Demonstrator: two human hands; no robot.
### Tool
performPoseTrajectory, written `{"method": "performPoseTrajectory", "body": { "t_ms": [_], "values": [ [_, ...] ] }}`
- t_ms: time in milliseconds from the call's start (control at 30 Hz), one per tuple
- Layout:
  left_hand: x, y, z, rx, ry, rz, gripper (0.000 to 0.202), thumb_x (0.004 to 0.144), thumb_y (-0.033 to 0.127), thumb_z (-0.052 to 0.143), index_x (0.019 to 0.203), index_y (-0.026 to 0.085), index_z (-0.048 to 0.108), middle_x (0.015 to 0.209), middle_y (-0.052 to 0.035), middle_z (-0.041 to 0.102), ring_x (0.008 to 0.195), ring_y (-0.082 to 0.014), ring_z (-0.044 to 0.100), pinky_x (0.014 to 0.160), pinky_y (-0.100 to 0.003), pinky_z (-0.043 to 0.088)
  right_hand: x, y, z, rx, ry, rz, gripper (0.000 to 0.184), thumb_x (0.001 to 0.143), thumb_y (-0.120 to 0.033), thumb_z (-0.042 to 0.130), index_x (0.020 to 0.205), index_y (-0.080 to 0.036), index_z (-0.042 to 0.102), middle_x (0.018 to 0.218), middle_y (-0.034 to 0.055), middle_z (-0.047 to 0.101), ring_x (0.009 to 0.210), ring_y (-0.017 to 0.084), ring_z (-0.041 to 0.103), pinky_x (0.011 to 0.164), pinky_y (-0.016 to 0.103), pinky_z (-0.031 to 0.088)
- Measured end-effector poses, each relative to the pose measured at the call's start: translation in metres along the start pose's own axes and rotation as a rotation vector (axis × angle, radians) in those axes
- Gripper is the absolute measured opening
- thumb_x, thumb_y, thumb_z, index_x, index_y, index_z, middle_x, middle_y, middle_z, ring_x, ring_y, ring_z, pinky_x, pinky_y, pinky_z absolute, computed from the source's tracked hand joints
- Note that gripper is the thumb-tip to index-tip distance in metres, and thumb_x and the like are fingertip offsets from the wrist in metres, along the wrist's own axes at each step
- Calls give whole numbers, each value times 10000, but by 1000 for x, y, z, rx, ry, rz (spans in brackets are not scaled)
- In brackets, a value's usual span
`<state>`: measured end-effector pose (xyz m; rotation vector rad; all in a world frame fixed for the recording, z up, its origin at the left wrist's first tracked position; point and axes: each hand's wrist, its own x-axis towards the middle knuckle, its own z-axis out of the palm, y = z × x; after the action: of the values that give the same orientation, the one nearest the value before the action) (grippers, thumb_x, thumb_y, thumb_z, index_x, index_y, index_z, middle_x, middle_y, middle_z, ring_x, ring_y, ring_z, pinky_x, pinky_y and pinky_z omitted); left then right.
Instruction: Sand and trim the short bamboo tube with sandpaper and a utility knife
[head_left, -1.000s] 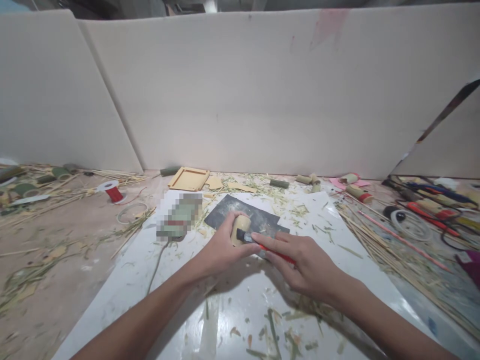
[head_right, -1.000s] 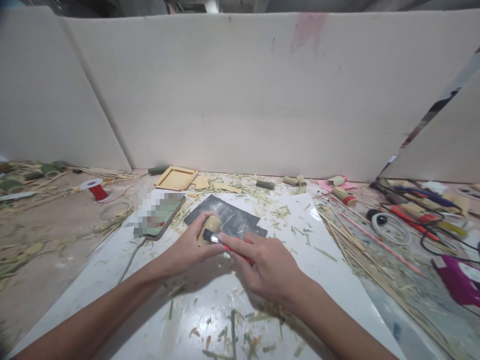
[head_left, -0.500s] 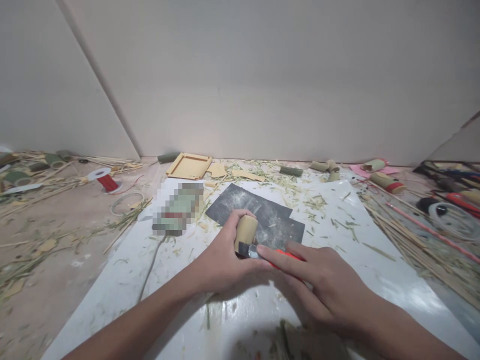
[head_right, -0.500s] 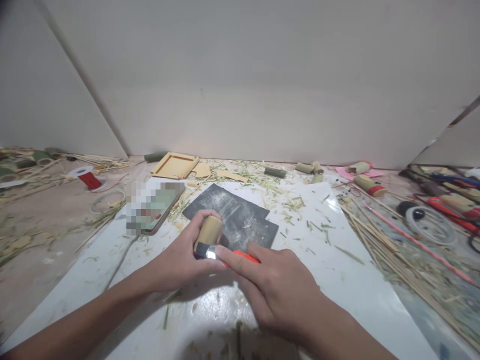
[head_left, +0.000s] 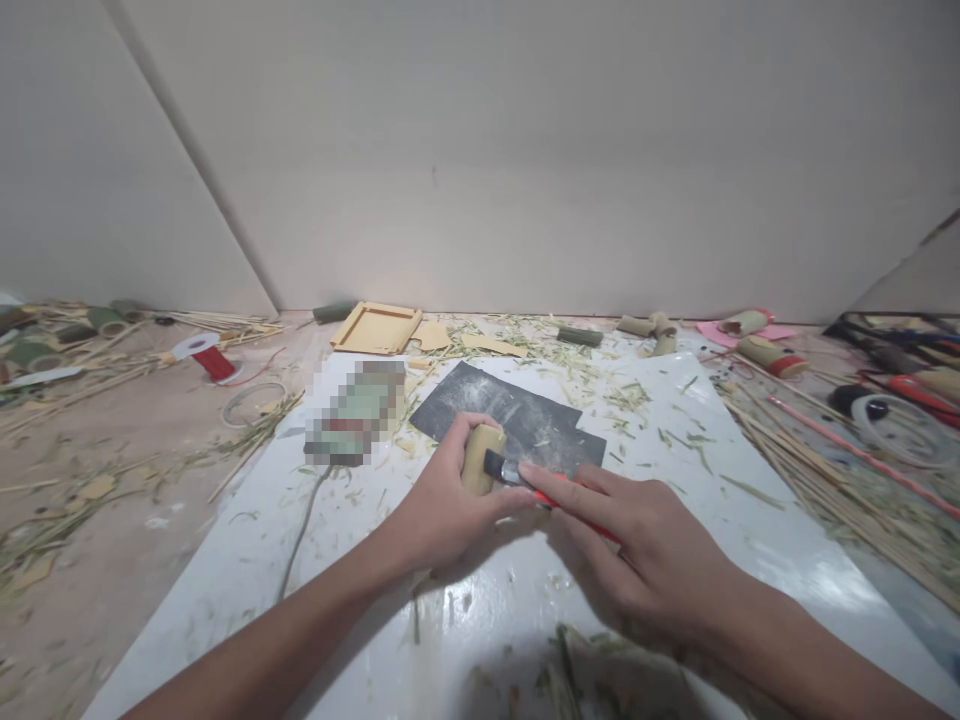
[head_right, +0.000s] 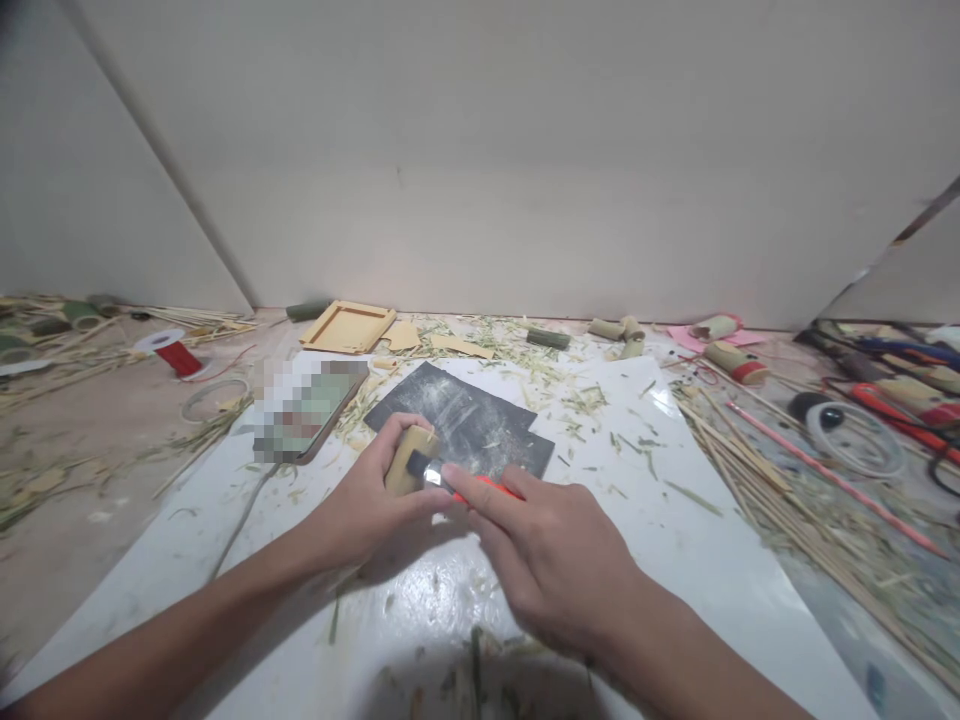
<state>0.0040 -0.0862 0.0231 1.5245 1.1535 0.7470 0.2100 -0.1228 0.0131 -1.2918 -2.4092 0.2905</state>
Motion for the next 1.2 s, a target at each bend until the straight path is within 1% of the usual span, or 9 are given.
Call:
{"method": "performPoseTrajectory", "body": {
  "t_ms": [167, 233, 367, 467, 633, 767, 867, 1033, 1200],
  "values": [
    [-2, 2, -6, -65, -177, -1, 724, 676, 328, 782, 1241, 329, 330, 968, 13, 538, 798, -159, 561, 734, -325, 458, -2, -3, 0, 55, -97, -61, 449, 969, -263, 364, 1409, -340, 413, 749, -10, 525, 580, 131, 515, 537, 259, 325],
    [-3, 2, -7, -97, -215, 4, 739, 693, 298, 771, 1258, 353, 297, 986, 20, 534, 809, -151, 563, 746, -320, 463, -3, -2, 0, 30, -93, -81, 446, 961, -252, 368, 1395, -339, 429, 733, -15, 513, 560, 125, 496, 525, 255, 303],
    [-4, 2, -7, -85, -236, -9, 679, 717, 307, 755, 1229, 338, 310, 957, 21, 540, 808, -165, 559, 730, -327, 468, -4, 0, 0, -50, -54, -128, 441, 946, -242, 378, 1369, -329, 465, 692, -24, 482, 523, 117, 447, 505, 253, 264],
    [-4, 2, -8, -38, -227, 21, 668, 711, 320, 761, 1210, 325, 317, 964, 17, 539, 834, -179, 555, 752, -343, 460, -4, -1, -2, -105, -22, -156, 443, 938, -225, 368, 1352, -323, 489, 682, -23, 479, 502, 118, 418, 490, 256, 247],
    [-4, 3, -8, 8, -215, 47, 658, 710, 324, 761, 1197, 311, 320, 969, 14, 524, 855, -186, 546, 776, -352, 445, -3, -4, -4, -138, 2, -160, 446, 928, -201, 364, 1336, -307, 509, 690, -19, 497, 503, 122, 440, 489, 259, 265],
    [-4, 5, -5, 27, -142, 63, 542, 731, 366, 744, 1114, 279, 370, 930, 23, 503, 836, -171, 517, 762, -330, 430, -4, -3, -4, -116, 26, -142, 459, 929, -198, 366, 1363, -297, 479, 691, -23, 497, 499, 115, 452, 486, 251, 279],
    [-3, 6, -4, 25, -125, 64, 532, 722, 386, 754, 1091, 275, 387, 916, 31, 493, 819, -159, 499, 746, -311, 420, -4, -3, -4, -118, 36, -137, 452, 931, -204, 360, 1355, -292, 487, 688, -23, 501, 496, 115, 457, 481, 250, 284],
    [-5, 4, 1, -5, -61, 37, 468, 724, 347, 747, 1053, 282, 421, 833, 53, 456, 725, -131, 447, 673, -272, 406, -2, -6, -3, -126, 85, -113, 442, 936, -203, 346, 1335, -273, 521, 675, -19, 503, 491, 109, 449, 481, 243, 289],
    [-6, 1, 6, -22, 6, 32, 405, 753, 354, 715, 1030, 273, 432, 808, 49, 474, 713, -136, 469, 676, -284, 418, -2, -7, -3, -115, 96, -50, 429, 953, -240, 350, 1341, -254, 532, 661, -15, 500, 491, 102, 432, 488, 235, 297]
  ]
}}
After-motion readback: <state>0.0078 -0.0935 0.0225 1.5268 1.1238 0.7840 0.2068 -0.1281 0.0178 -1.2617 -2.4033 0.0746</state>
